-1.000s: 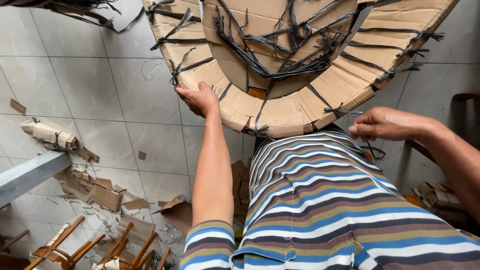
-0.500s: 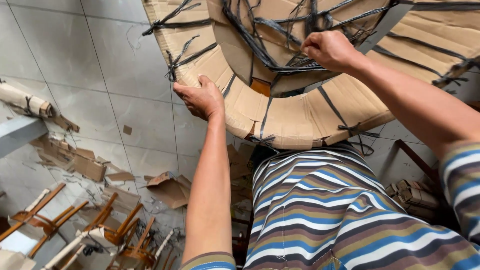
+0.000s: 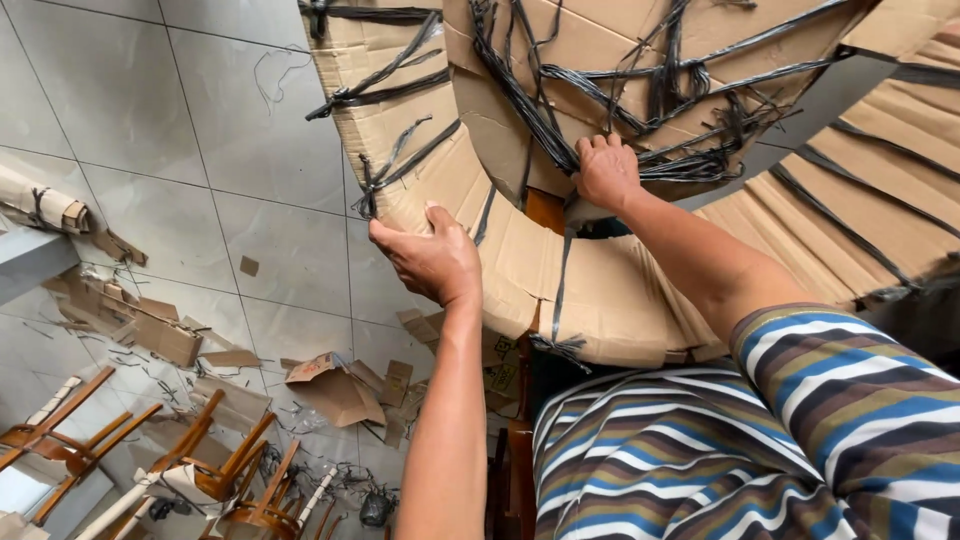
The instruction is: Tying cardboard pieces to a chair frame using plastic strips to prepare it for upholstery or shipping.
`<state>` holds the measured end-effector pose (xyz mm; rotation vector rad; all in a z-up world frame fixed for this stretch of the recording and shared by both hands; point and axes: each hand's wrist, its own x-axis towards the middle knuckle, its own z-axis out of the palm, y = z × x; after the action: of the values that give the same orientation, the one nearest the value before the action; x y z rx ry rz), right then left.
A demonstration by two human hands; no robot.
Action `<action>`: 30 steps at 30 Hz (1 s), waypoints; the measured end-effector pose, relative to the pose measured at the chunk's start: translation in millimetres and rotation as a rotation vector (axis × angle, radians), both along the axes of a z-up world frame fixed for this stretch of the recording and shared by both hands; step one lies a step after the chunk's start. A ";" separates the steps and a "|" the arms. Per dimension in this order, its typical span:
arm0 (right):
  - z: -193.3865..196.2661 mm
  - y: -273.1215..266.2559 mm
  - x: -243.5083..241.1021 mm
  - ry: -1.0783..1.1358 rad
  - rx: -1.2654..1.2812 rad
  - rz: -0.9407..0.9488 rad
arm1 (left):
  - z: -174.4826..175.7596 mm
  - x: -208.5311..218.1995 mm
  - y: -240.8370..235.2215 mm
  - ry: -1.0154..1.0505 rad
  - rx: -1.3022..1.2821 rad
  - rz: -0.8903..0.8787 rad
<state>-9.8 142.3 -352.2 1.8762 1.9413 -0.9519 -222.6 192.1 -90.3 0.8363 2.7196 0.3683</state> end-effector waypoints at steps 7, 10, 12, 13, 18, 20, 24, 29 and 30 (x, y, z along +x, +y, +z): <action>-76.9 -30.9 -10.9 -0.105 0.079 0.046 | -3.2 -0.6 -0.7 0.033 -0.018 -0.004; -69.6 -25.7 -5.7 -0.005 0.270 0.006 | 0.7 1.1 -0.9 0.027 -0.016 -0.003; -7.3 13.8 -1.3 0.485 -0.119 -0.436 | 7.0 3.9 3.7 0.012 -0.010 0.000; 13.6 26.4 4.9 0.479 -0.101 -0.436 | 7.0 3.8 3.2 0.003 0.006 -0.003; 17.6 46.3 70.8 0.435 0.057 -0.676 | 10.0 5.3 4.6 -0.006 0.001 -0.004; -11.7 36.3 95.6 0.340 0.108 -0.638 | 11.5 5.9 5.0 -0.006 -0.007 -0.012; 9.9 41.8 100.9 0.192 0.046 -0.698 | 12.6 6.7 8.2 0.001 -0.040 0.005; 45.3 48.9 96.4 0.267 -0.001 -0.837 | 16.2 9.2 12.8 0.033 -0.048 -0.015; 66.2 55.2 90.6 0.321 -0.058 -0.890 | 15.9 8.2 13.6 0.062 -0.048 -0.037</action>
<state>80.8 197.5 -286.1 2.7275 1.1166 -1.5873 -214.4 205.7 -74.4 0.8977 2.7542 0.2728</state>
